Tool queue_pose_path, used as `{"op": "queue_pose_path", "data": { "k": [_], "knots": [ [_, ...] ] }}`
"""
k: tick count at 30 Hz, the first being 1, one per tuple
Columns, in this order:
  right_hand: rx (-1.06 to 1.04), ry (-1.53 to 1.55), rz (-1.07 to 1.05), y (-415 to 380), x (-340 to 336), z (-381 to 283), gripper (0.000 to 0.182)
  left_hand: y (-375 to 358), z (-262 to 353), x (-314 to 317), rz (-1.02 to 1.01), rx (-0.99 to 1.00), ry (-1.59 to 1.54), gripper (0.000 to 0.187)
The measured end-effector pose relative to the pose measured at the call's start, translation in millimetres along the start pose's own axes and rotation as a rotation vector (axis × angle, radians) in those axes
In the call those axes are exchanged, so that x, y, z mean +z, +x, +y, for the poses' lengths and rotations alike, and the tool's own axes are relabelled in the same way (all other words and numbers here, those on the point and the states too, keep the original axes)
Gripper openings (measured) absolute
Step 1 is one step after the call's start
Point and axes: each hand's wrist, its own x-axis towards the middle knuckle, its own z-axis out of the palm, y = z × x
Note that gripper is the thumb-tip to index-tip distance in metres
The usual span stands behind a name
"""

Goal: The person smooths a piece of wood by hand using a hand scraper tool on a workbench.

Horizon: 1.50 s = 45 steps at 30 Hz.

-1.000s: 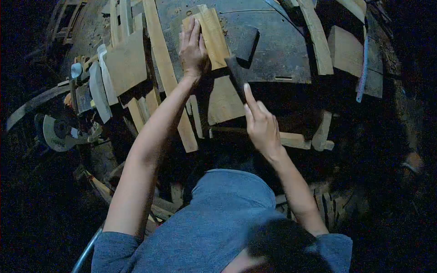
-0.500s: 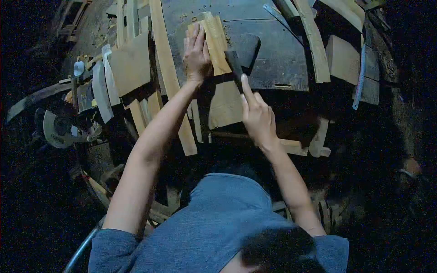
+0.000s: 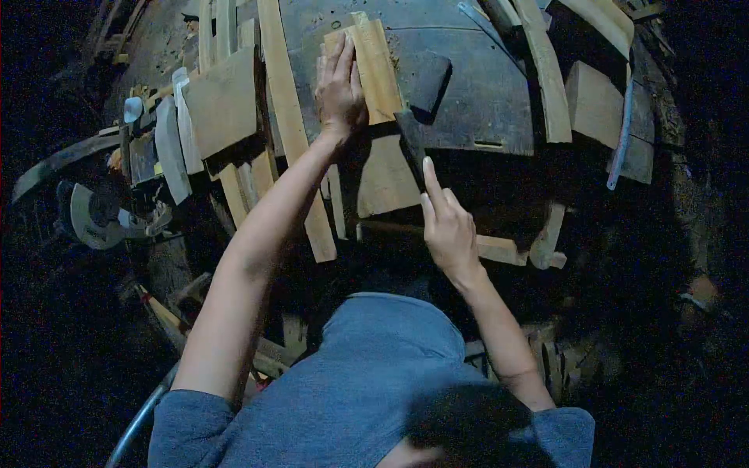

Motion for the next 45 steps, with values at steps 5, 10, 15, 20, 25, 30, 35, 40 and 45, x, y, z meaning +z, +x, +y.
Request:
{"op": "queue_pose_path", "data": {
  "k": [5,10,15,20,25,30,35,40,45],
  "knots": [
    [-0.16,0.069,0.189,74.5,5.3,-3.0,0.05,0.1,-0.7,0.6,0.022,0.036,0.046,0.042],
    [-0.114,0.022,0.124,39.7,1.4,-1.9,0.051,-0.8,-1.8,3.0,-0.007,-0.026,-0.023,0.043],
    [-0.068,0.059,0.08,42.2,-2.3,-6.8,0.05,-3.2,-4.5,5.5,0.002,-0.003,-0.035,0.043],
    [-0.133,0.09,0.181,118.4,3.1,-10.4,0.049,1.6,0.2,1.3,-0.037,-0.07,-0.053,0.043],
    [-0.09,0.123,0.078,42.7,2.3,-4.3,0.052,-2.0,-3.3,1.3,-0.038,-0.037,-0.042,0.045],
    [-0.075,0.22,0.058,129.0,-9.3,-18.5,0.045,-0.5,-0.6,0.9,-0.005,0.002,0.005,0.045],
    [-0.048,0.161,0.037,172.3,-19.7,-4.3,0.046,-2.9,-4.4,3.6,-0.026,-0.023,0.028,0.046],
    [-0.05,-0.007,0.429,135.6,-22.9,38.1,0.045,-0.4,-2.4,3.0,0.061,-0.072,-0.096,0.048],
    [-0.018,-0.414,0.439,126.9,-38.3,45.2,0.047,-2.8,-7.0,11.2,0.16,-0.107,-0.176,0.047]
  ]
}}
